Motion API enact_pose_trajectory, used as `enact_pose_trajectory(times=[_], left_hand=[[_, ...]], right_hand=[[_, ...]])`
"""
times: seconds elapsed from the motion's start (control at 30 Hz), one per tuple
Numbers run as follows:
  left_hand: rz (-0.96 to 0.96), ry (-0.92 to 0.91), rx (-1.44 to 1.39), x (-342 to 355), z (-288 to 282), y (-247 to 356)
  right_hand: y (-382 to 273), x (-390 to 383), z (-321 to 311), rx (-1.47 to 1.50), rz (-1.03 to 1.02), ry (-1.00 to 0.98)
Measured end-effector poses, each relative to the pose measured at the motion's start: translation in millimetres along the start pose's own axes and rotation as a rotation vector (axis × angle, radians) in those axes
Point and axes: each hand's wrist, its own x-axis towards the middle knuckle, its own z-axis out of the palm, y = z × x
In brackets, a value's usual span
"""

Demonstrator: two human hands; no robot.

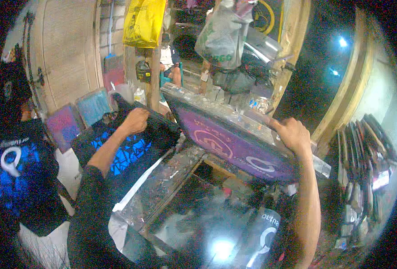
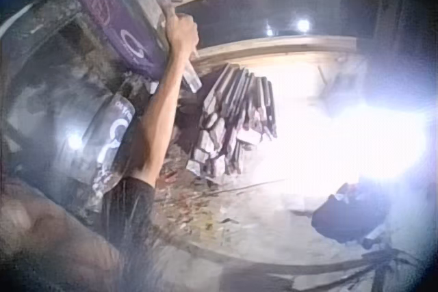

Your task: The person uses a squeegee to pull ink across a screen printing frame onto a black t-shirt, then lifts the frame to reveal the printed design. They repeat this process on multiple shirts, stacking the finished items to the left.

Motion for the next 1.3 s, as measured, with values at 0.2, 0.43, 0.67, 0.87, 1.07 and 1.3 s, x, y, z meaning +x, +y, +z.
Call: enact_pose_trajectory(times=[0.2,0.43,0.67,0.87,1.07,1.3], left_hand=[[0.32,0.236,0.312,-74,-265,17],[0.091,0.088,0.523,-122,-444,50],[0.083,0.241,-0.327,-18,-179,251],[0.169,-0.272,-0.661,6,88,483],[-0.032,0.05,-0.887,77,-84,489],[0.304,-0.032,-0.92,-54,-159,445]], right_hand=[[3,5,6,-0.012,0.0,0.094],[11,0,6,0.122,-0.077,0.056],[6,-41,8,0.084,-0.09,0.047],[-3,-63,6,0.063,-0.049,0.004],[10,-44,5,0.185,-0.098,0.074],[16,25,9,0.155,-0.166,0.012]])
